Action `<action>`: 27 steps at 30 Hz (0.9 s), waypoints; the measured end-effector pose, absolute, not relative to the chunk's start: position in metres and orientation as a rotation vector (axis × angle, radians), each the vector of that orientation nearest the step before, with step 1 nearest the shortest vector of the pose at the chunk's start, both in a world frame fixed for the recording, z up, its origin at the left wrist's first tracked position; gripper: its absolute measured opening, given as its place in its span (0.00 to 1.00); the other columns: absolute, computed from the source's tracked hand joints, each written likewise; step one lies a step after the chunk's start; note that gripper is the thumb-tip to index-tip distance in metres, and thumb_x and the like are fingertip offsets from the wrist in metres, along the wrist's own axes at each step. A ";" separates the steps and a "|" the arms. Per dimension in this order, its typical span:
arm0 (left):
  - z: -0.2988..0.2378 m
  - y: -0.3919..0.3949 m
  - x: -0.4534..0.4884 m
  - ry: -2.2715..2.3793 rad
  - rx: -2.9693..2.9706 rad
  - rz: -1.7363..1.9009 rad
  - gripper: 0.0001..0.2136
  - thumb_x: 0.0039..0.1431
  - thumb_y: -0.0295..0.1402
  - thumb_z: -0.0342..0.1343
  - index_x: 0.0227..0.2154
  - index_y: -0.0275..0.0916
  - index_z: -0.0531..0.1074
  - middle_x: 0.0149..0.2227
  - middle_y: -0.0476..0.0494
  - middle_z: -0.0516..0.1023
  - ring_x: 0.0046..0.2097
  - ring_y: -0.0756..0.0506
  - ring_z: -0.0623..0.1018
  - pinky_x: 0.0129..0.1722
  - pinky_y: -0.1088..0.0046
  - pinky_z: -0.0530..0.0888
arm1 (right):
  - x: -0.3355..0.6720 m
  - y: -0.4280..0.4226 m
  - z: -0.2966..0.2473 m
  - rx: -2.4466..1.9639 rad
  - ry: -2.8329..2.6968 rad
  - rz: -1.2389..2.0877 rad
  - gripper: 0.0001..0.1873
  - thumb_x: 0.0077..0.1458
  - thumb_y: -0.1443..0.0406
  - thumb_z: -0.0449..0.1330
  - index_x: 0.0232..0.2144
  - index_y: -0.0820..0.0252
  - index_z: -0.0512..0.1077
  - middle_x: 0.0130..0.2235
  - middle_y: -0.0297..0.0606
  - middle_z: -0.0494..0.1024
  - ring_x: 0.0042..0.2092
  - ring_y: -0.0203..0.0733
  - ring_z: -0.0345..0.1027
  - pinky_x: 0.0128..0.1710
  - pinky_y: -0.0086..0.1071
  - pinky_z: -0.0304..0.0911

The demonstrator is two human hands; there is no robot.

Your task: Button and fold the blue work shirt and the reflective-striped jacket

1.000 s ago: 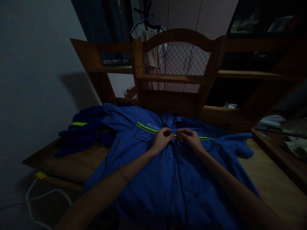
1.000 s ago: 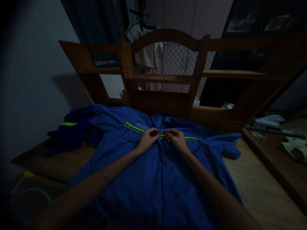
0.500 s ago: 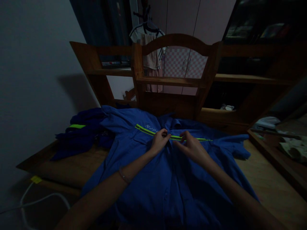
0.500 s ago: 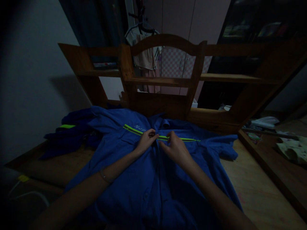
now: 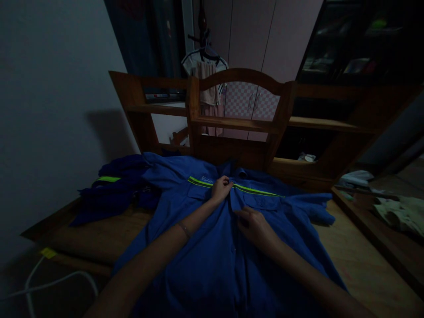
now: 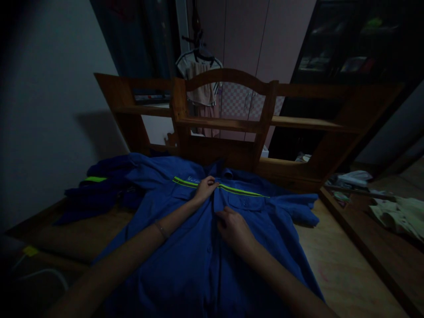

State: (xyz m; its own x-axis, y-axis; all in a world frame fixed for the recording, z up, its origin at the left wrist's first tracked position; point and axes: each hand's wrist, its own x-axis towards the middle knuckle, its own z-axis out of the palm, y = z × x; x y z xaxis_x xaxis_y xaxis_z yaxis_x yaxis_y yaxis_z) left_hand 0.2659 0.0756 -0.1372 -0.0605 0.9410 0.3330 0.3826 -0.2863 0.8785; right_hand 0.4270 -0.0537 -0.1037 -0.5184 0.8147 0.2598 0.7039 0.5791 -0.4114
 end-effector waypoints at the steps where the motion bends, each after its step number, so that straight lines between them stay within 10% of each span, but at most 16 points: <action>1: -0.137 0.074 0.263 1.402 1.695 1.321 0.07 0.50 0.33 0.57 0.31 0.36 0.69 0.26 0.50 0.73 0.30 0.50 0.73 0.31 0.77 0.68 | 0.426 -0.053 -0.103 -1.181 -2.404 0.416 0.14 0.53 0.71 0.53 0.40 0.59 0.73 0.34 0.39 0.73 0.33 0.38 0.69 0.33 0.27 0.62; 13: -0.136 0.023 0.236 1.302 1.962 0.921 0.19 0.50 0.47 0.56 0.37 0.35 0.73 0.32 0.45 0.76 0.32 0.48 0.72 0.29 0.76 0.65 | 0.446 0.001 -0.112 -1.311 -2.000 1.471 0.14 0.53 0.60 0.55 0.33 0.63 0.75 0.28 0.37 0.75 0.26 0.38 0.70 0.22 0.26 0.62; 27: -0.128 0.011 0.240 1.197 2.061 0.825 0.16 0.54 0.42 0.53 0.22 0.33 0.72 0.23 0.51 0.69 0.27 0.52 0.67 0.25 0.78 0.59 | 0.446 -0.014 -0.124 -1.251 -1.894 1.181 0.14 0.54 0.63 0.53 0.39 0.62 0.75 0.29 0.37 0.75 0.24 0.35 0.69 0.20 0.25 0.61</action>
